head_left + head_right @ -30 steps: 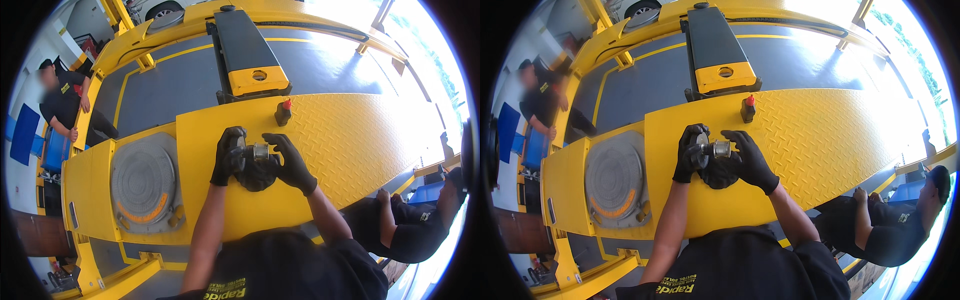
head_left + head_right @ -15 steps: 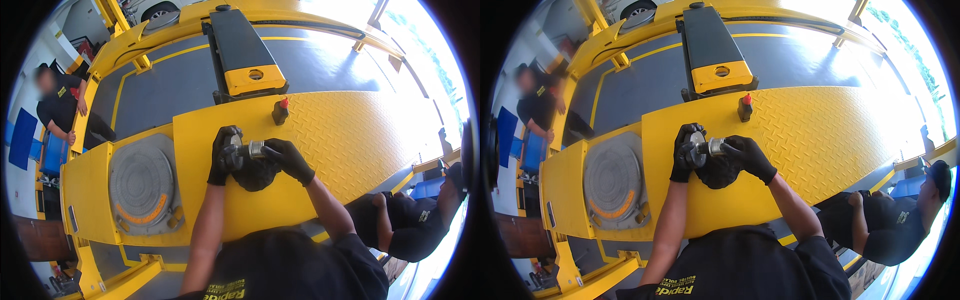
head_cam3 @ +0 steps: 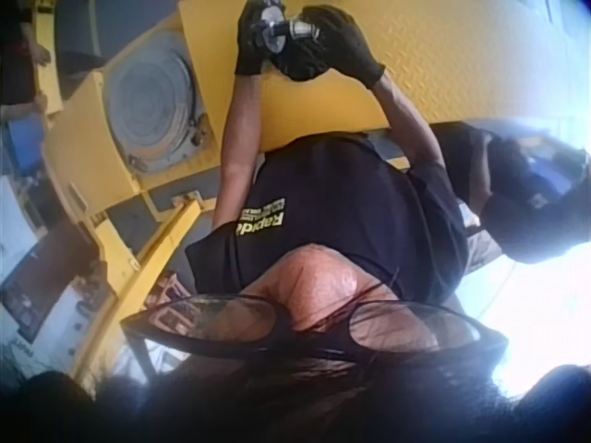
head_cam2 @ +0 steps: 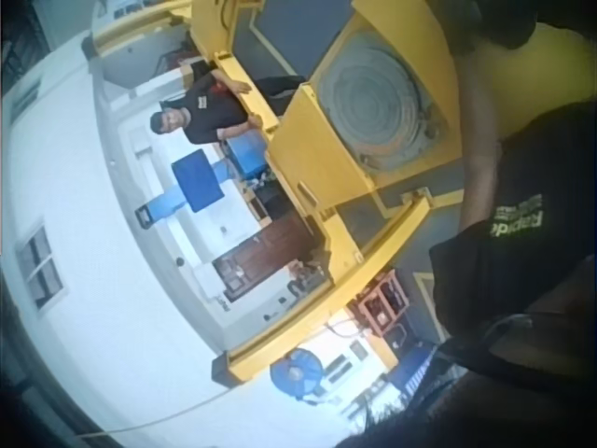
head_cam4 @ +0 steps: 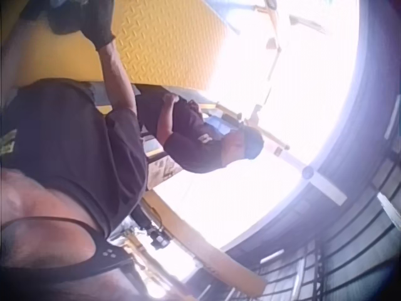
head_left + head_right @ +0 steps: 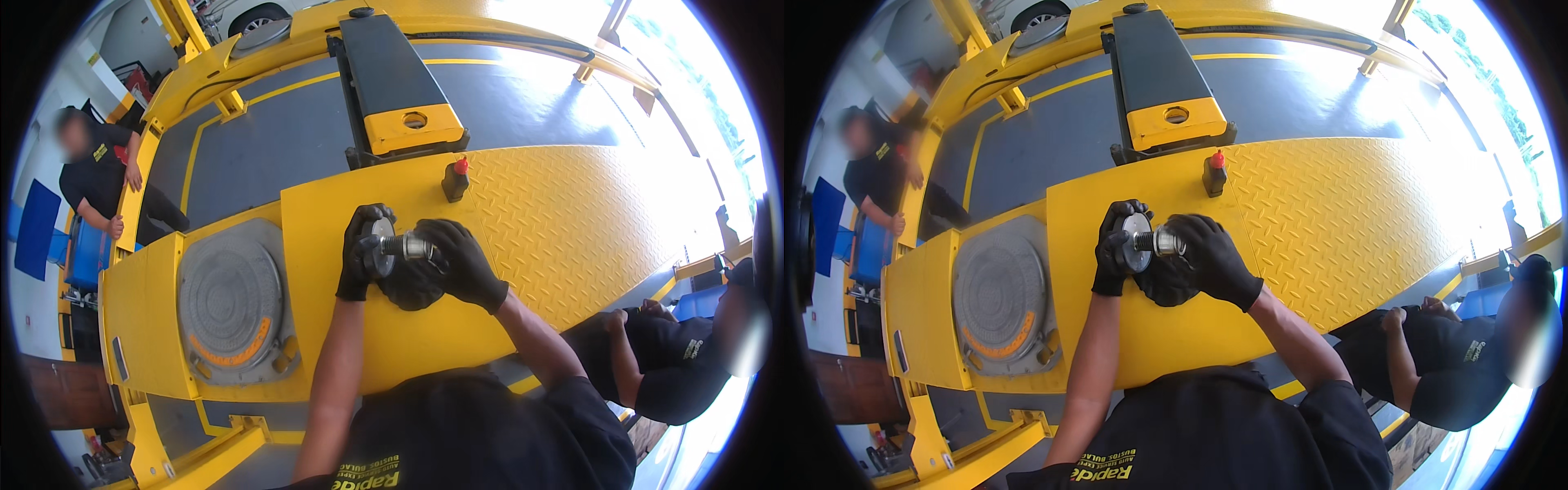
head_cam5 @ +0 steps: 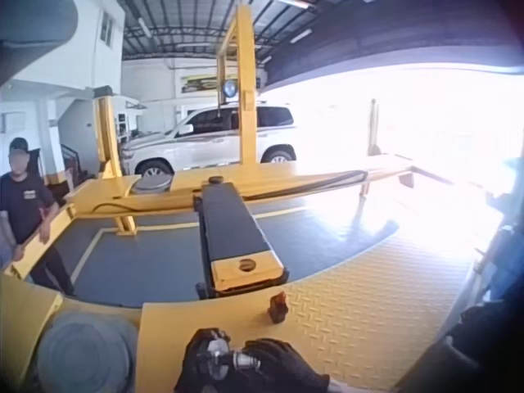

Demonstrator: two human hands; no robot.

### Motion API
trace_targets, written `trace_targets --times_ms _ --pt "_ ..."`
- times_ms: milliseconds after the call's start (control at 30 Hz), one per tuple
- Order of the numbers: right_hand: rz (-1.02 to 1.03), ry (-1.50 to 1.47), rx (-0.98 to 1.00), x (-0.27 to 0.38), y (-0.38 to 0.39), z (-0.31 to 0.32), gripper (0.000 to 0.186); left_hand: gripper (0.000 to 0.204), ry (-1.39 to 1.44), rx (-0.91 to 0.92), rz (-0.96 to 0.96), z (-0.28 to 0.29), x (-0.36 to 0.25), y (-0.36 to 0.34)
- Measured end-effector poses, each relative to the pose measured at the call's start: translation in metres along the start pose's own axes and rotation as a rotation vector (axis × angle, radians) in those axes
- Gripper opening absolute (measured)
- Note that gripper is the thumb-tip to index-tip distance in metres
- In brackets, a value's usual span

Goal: The person applies a liquid from a small bottle to the threaded center of a wheel hub component held over a black cloth, then spreads the liquid around the threads by hand.

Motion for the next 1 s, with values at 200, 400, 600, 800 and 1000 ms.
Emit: trace_targets --times_ms 200,400,600,800,1000 --pt "0.102 0.238 -0.32 0.009 0.009 -0.005 0.03 0.047 0.047 -0.049 0.031 0.008 0.001 -0.002" --pt "-0.202 0.029 0.055 -0.005 -0.002 -0.011 0.032 0.044 0.126 -0.012 0.032 0.006 -0.001 -0.002" --pt "0.201 0.222 -0.031 0.033 -0.006 0.001 0.037 0.042 0.07 0.01 0.102 0.007 -0.005 -0.003" --pt "-0.064 0.304 0.231 0.018 -0.003 -0.007 0.037 0.043 0.075 0.079 0.098 0.008 -0.007 -0.001" --pt "0.203 0.362 0.004 0.037 0.002 -0.009 0.048 0.04 0.044 0.037 0.079 0.007 -0.005 -0.004"
Point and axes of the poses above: each hand's wrist, its own y-axis away from the middle knuckle, its own z-axis out of the back of the hand, x = y × z, the point moved 3 cm from there along -y, towards the middle knuckle, and after that the axes turned 15 degrees about -x, right-handed, at the moved point
